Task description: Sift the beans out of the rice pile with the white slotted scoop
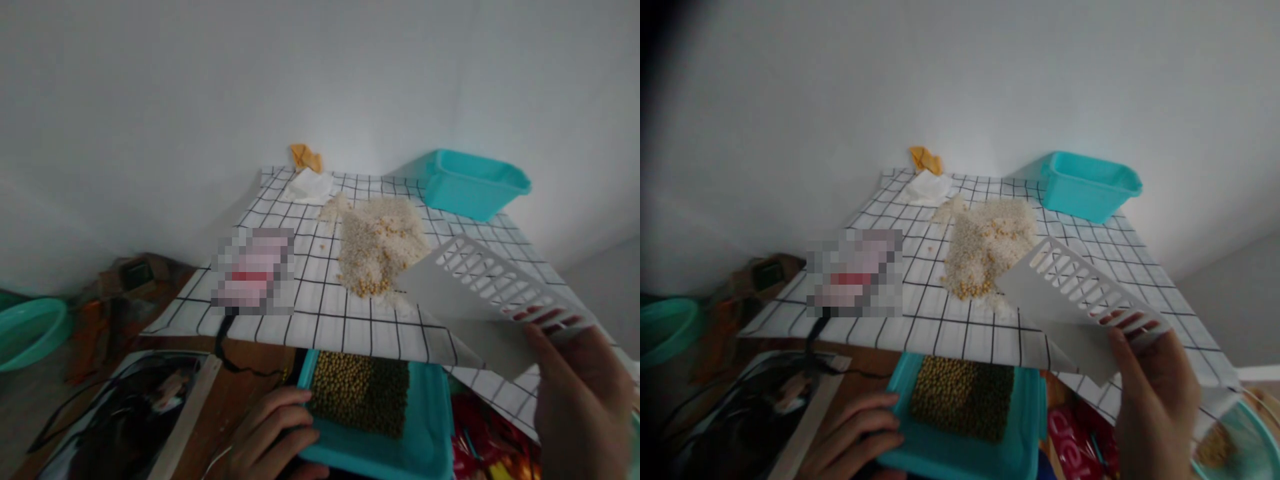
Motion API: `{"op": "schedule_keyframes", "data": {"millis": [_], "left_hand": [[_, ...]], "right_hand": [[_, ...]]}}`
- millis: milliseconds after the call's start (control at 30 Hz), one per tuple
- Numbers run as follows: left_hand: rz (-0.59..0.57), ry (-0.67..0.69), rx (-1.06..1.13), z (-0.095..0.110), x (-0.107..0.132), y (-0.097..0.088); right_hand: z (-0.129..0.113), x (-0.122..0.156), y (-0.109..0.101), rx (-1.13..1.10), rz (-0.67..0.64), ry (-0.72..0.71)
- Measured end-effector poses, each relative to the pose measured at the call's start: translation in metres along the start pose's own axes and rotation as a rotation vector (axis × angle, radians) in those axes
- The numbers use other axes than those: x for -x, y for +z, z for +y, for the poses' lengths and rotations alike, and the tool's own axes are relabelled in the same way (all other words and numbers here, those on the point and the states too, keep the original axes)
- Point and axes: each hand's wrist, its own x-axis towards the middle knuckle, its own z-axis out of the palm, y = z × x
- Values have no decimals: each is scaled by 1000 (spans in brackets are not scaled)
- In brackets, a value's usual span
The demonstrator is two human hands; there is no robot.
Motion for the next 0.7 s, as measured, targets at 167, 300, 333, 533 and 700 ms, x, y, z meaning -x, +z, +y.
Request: {"op": "schedule_keyframes", "data": {"millis": [167,300,333,533,700], "left_hand": [[27,21,-15,2,-8,-2],[3,22,-12,0,-4,-1],[0,15,-9,-1,0,0],[-6,-13,0,-3,16,6],[-8,-22,6,-2,10,5]], "right_hand": [[15,-10,11,-73,28,-34],[15,-8,17,-9,-9,-8],[13,-7,18,-10,-14,-9],[-2,-1,19,-50,18,-74],[-12,3,18,-14,-15,-62]]}}
